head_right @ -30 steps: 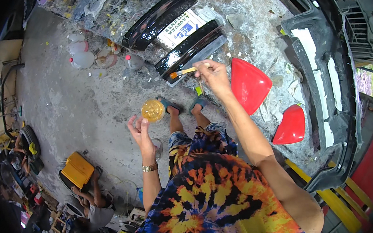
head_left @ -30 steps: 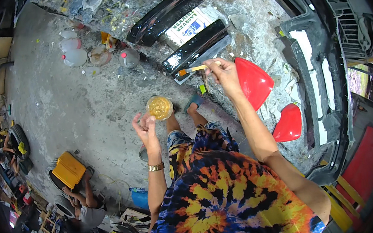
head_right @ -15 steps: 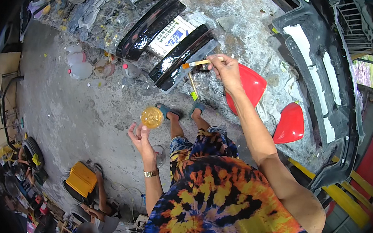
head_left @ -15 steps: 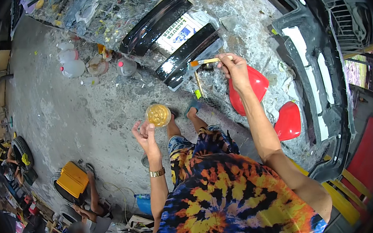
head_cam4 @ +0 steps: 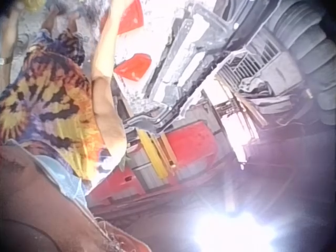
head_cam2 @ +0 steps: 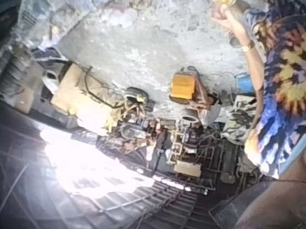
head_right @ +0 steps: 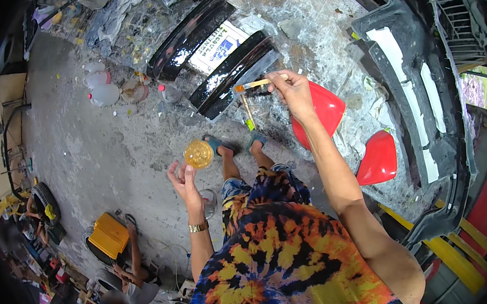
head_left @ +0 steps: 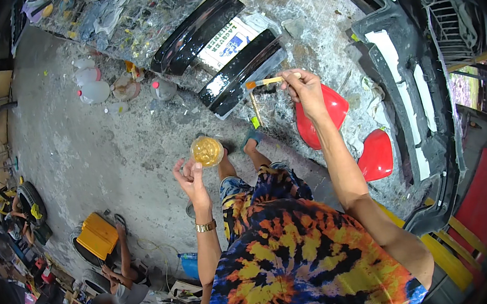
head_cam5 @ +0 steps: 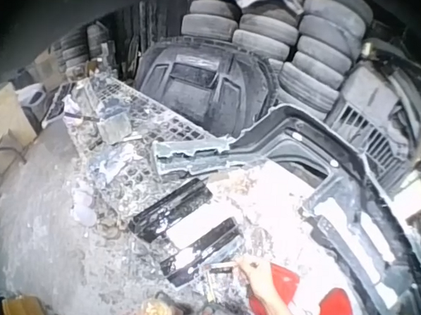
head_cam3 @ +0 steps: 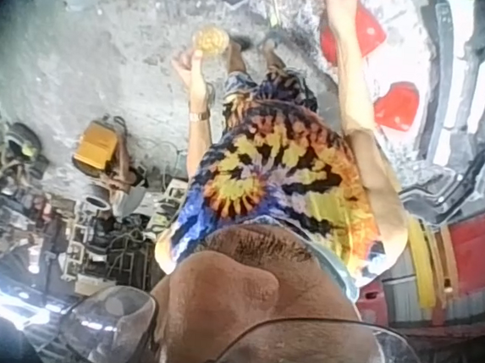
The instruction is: Applying a liquid adhesive or resin to black car trim parts using a small brush.
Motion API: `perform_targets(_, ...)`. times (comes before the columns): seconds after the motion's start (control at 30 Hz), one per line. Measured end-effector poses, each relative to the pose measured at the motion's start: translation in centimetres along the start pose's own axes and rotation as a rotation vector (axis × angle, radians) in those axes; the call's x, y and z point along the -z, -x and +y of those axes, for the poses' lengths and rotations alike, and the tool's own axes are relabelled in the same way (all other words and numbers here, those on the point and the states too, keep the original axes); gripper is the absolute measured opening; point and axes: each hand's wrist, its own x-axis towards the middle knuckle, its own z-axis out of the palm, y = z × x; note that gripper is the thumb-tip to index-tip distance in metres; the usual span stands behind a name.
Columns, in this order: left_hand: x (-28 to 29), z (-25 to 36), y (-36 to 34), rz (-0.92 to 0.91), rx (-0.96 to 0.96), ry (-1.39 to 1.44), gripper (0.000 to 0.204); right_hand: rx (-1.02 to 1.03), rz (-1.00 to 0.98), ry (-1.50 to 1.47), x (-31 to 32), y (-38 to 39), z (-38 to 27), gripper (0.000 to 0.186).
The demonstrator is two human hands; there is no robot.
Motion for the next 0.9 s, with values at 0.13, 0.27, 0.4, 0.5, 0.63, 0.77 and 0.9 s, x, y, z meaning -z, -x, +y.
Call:
perform_targets(0.13,-0.1,0.2,0.2,-0.024,0.0,0.005,0.053,-0.07,-0.131,0.024,-1.9,1.5,-0.1,0.014)
perform_targets(0.27,-0.9,0.7,0.4,-0.039,-0.008,-0.009,0.052,-0.057,-0.172,0.032,-1.7,0.6,0.8,0.013)
perform_targets(0.4,-1.0,1.1,0.9,-0.03,-0.014,-0.006,0.052,0.016,-0.013,-0.01,1.6,-1.1,0.0,0.014)
perform_targets(0.5,-1.2,1.7,1.2,-0.025,-0.015,-0.017,0.053,0.003,0.019,-0.007,2.3,-0.5,-1.6,0.014)
perform_targets(0.63,-2.6,3.2,1.6,-0.017,-0.052,-0.039,0.055,-0.039,-0.116,0.092,-0.5,4.4,-4.1,0.015)
perform_targets(0.77,-3.5,3.7,1.6,-0.033,-0.12,-0.095,0.059,0.361,-0.441,0.384,-4.2,8.7,-2.8,0.012)
perform_targets(0.9,-4.3,3.7,2.1,-0.055,-0.196,-0.143,0.059,0.559,-0.444,0.641,-6.2,9.4,-1.1,0.014)
